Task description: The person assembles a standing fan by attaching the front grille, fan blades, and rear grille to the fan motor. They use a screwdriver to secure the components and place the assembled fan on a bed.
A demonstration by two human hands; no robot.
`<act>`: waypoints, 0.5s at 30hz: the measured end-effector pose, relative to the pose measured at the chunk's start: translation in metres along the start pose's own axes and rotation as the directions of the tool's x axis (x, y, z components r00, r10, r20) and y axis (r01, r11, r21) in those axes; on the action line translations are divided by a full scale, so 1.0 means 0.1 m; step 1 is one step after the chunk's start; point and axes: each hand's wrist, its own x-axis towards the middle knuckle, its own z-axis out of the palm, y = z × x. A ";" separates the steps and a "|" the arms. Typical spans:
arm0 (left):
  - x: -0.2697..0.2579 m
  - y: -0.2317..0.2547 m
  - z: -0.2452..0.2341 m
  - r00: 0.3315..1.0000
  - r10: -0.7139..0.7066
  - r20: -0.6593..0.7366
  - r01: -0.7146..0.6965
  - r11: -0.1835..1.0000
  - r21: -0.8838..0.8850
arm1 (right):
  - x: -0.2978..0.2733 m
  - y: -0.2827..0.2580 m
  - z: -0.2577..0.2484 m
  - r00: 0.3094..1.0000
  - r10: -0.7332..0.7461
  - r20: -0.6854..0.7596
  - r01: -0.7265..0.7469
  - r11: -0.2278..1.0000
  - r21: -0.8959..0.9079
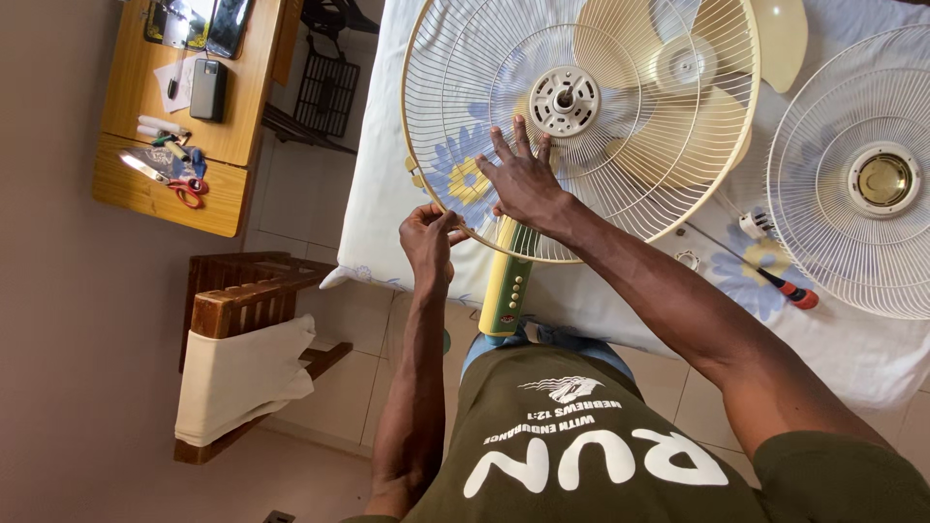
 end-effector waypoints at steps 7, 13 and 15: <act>-0.10 0.10 0.04 0.999 0.019 -0.050 -0.015 0.997 0.075 | -0.01 -0.03 0.05 1.000 -0.014 -0.016 0.012 0.997 -0.073; -0.03 0.05 0.05 0.999 0.036 -0.031 -0.029 0.982 0.186 | -0.04 -0.02 0.04 0.999 -0.037 -0.023 0.035 0.997 -0.075; 0.05 0.03 -0.05 0.995 -0.018 0.103 0.009 0.996 0.084 | -0.07 -0.01 0.02 0.999 -0.041 -0.025 0.040 0.997 -0.063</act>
